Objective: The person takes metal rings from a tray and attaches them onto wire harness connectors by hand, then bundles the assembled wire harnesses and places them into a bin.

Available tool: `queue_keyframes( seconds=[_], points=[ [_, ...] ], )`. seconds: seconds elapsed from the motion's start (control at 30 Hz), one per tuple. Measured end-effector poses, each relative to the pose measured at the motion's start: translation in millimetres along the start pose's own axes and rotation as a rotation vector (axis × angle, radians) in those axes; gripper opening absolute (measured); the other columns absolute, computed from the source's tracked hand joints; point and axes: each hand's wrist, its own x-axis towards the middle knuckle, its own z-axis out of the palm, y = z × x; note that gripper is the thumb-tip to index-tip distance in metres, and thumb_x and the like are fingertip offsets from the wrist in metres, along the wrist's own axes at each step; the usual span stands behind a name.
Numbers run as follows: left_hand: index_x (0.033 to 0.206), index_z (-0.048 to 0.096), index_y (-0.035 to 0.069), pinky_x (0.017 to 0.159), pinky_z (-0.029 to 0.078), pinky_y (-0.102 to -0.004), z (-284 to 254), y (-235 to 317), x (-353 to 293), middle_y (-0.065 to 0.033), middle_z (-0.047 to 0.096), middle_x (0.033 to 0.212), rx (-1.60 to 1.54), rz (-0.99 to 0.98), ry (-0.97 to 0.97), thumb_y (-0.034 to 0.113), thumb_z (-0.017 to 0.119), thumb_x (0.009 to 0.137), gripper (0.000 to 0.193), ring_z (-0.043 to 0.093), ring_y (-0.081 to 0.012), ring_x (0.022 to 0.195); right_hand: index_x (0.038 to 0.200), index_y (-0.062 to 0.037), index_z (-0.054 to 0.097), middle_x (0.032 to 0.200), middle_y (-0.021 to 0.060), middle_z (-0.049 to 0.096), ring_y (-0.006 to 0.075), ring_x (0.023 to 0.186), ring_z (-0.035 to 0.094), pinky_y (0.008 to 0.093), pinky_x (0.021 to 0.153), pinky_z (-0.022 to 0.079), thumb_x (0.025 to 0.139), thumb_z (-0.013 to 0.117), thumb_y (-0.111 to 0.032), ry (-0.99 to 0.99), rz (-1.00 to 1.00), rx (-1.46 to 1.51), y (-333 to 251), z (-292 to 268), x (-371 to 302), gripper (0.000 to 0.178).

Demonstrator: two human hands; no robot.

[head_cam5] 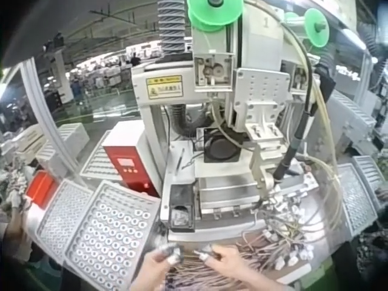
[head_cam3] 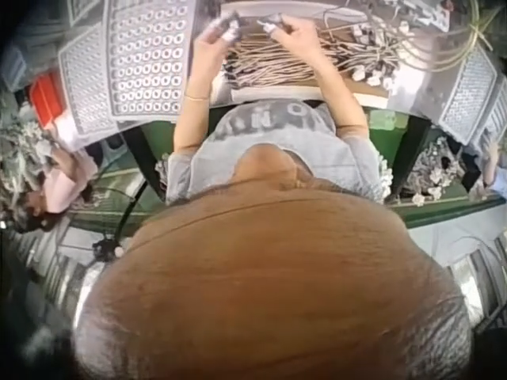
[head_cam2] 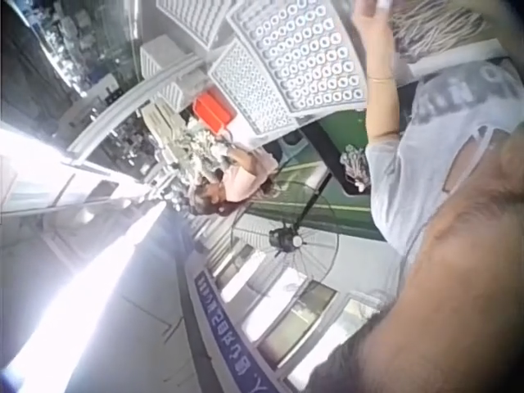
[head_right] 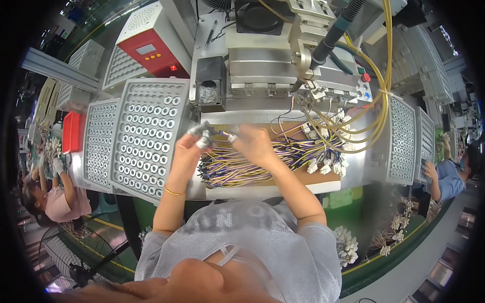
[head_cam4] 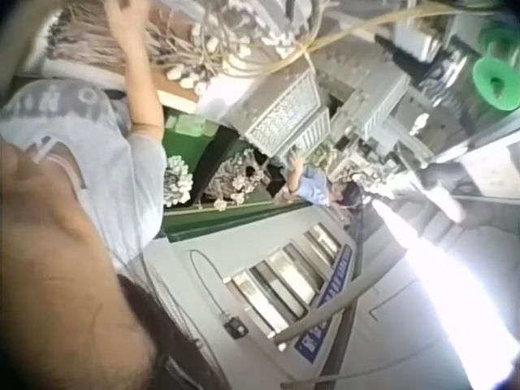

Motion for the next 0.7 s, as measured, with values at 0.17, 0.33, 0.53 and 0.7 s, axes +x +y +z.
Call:
queue_keyframes(
  seconds=[0.17,0.33,0.53,0.7],
  points=[
    [0.116,0.049,0.000,0.058,0.046,-0.0195,23.9,-9.0,-5.9,-0.0069,0.060,0.095,0.010,0.029,-0.101,0.003,0.058,0.079,0.038,0.057,-0.0099,0.074,0.075,0.0015,0.057,0.063,-0.0030,0.052,0.0014,0.058,0.045,0.0189,0.048,0.038,0.072,0.059,-0.001,0.020,0.029,0.042,3.7,-4.1,-6.6,0.005],
    [0.115,0.050,0.000,0.058,0.046,-0.0192,30.5,-8.5,-8.9,-0.0060,0.060,0.099,0.082,0.033,-0.112,0.005,0.060,0.079,0.038,0.056,-0.0077,0.077,0.074,0.0009,0.057,0.064,-0.0041,0.053,0.0009,0.057,0.045,0.0181,0.048,0.038,0.072,0.060,-0.002,0.033,0.061,0.098,5.7,-6.7,-10.1,0.005],
    [0.114,0.051,0.000,0.060,0.047,-0.0189,34.3,-6.9,-12.8,-0.0056,0.060,0.100,0.092,0.080,-0.174,0.004,0.061,0.078,0.038,0.056,-0.0074,0.079,0.072,0.0012,0.057,0.065,-0.0033,0.054,0.0008,0.058,0.046,0.0182,0.048,0.039,0.072,0.061,-0.002,0.020,0.035,0.065,6.2,-8.8,-11.8,0.005],
    [0.110,0.055,-0.001,0.069,0.047,-0.0215,35.9,-14.6,-12.7,-0.0075,0.059,0.102,0.429,0.358,-0.097,0.001,0.061,0.077,0.033,0.056,-0.0110,0.087,0.071,0.0023,0.056,0.063,0.0000,0.055,0.0010,0.057,0.045,0.0184,0.047,0.039,0.067,0.059,0.001,-0.014,-0.108,-0.064,-1.5,-17.7,-11.7,0.006]
  ],
)
